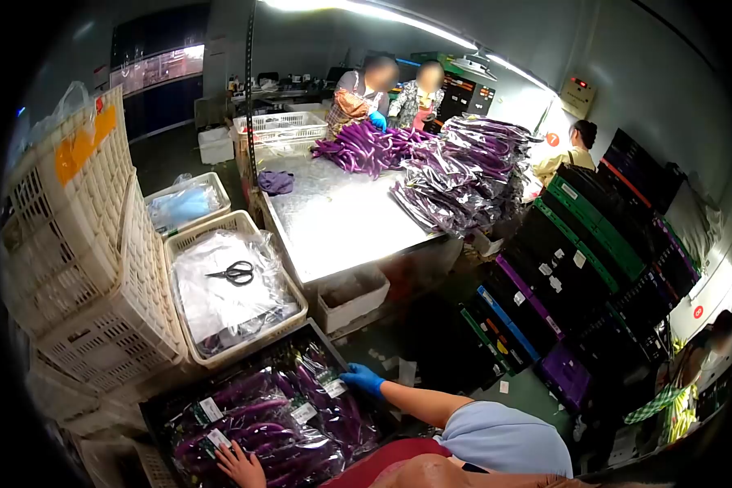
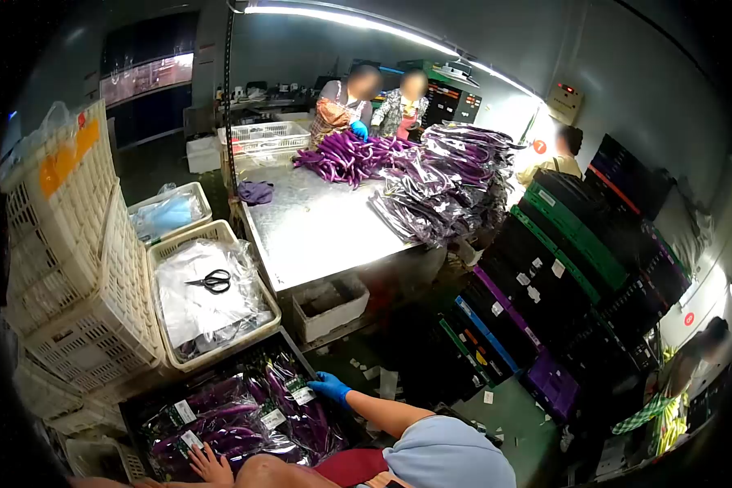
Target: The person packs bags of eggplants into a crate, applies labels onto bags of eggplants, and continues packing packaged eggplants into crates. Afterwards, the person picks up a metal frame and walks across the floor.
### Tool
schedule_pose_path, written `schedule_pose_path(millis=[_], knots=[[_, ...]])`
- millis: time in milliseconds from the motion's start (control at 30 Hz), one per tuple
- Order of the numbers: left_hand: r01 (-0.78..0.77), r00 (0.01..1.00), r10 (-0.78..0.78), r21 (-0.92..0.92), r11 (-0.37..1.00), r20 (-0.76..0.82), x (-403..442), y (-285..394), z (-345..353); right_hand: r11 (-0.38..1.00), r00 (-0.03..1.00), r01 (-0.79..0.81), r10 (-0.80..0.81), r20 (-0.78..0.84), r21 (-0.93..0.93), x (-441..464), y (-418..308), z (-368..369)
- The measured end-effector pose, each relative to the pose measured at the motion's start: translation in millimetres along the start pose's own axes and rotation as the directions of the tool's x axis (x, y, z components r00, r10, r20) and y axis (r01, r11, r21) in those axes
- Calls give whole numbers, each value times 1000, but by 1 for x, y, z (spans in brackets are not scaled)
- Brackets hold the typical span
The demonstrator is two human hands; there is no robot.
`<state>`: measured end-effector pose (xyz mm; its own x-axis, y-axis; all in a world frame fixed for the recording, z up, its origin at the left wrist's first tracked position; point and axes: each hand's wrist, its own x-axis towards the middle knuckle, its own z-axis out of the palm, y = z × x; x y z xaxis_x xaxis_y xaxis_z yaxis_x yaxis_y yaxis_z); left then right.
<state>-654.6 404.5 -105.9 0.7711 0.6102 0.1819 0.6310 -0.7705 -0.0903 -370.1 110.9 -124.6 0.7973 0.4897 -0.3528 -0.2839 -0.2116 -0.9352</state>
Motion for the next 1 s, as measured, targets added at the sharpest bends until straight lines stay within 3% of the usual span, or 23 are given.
schedule_pose_path(millis=[200,233,300,367,433,467,500,533,567,600,633,667,700,767,800,900,933,1000], knots=[[-38,996,34,-49,998,-82,-2,-2,0,999,999,30,-31,45,11,20,33,-9],[-46,996,40,-72,996,-74,-2,-4,4,951,983,118,-152,-100,-285,11,17,-4],[-64,997,57,-121,991,-59,-2,-7,11,602,846,104,-472,-247,-792,-15,-17,9],[-118,980,88,-165,979,-177,-1,-7,10,421,705,326,-704,-79,-846,-25,-49,19],[-171,955,139,-102,980,-263,0,-11,18,258,654,473,-744,140,-842,-42,-76,46],[-359,855,365,87,929,-369,1,-25,49,246,635,540,-747,197,-805,-45,-74,64],[-337,860,214,-201,920,-463,-1,-20,68,233,612,601,-749,253,-764,-48,-66,83],[-317,861,40,-473,822,-507,-1,-12,86,257,600,683,-731,325,-684,-51,-53,101],[-301,856,-141,-702,645,-497,2,-3,100,280,576,755,-714,397,-593,-54,-43,113],[-293,847,-308,-863,410,-434,4,0,106,274,621,719,-666,413,-639,-64,-41,120],[-153,942,-112,-702,696,-316,5,-2,77,264,664,682,-615,426,-682,-74,-41,127],[-73,993,26,-421,904,-118,2,-4,18,252,705,644,-563,433,-722,-80,-42,129],[-71,989,80,-74,995,121,0,-5,-17,327,748,617,-528,403,-716,-82,-46,124],[-68,991,78,-91,993,112,0,-4,-22,471,828,541,-445,342,-697,-89,-56,107],[-66,991,77,-100,993,108,0,-3,-23,449,857,477,-430,284,-756,-88,-51,97],[-60,993,70,-106,993,94,-3,-6,-12,328,792,431,-584,178,-841,-82,-44,67],[-52,995,61,-113,992,80,-4,-6,-8,301,846,329,-514,138,-895,-81,-43,61],[-53,995,63,-125,991,75,-5,-7,-4,329,872,291,-478,107,-898,-75,-30,51]])
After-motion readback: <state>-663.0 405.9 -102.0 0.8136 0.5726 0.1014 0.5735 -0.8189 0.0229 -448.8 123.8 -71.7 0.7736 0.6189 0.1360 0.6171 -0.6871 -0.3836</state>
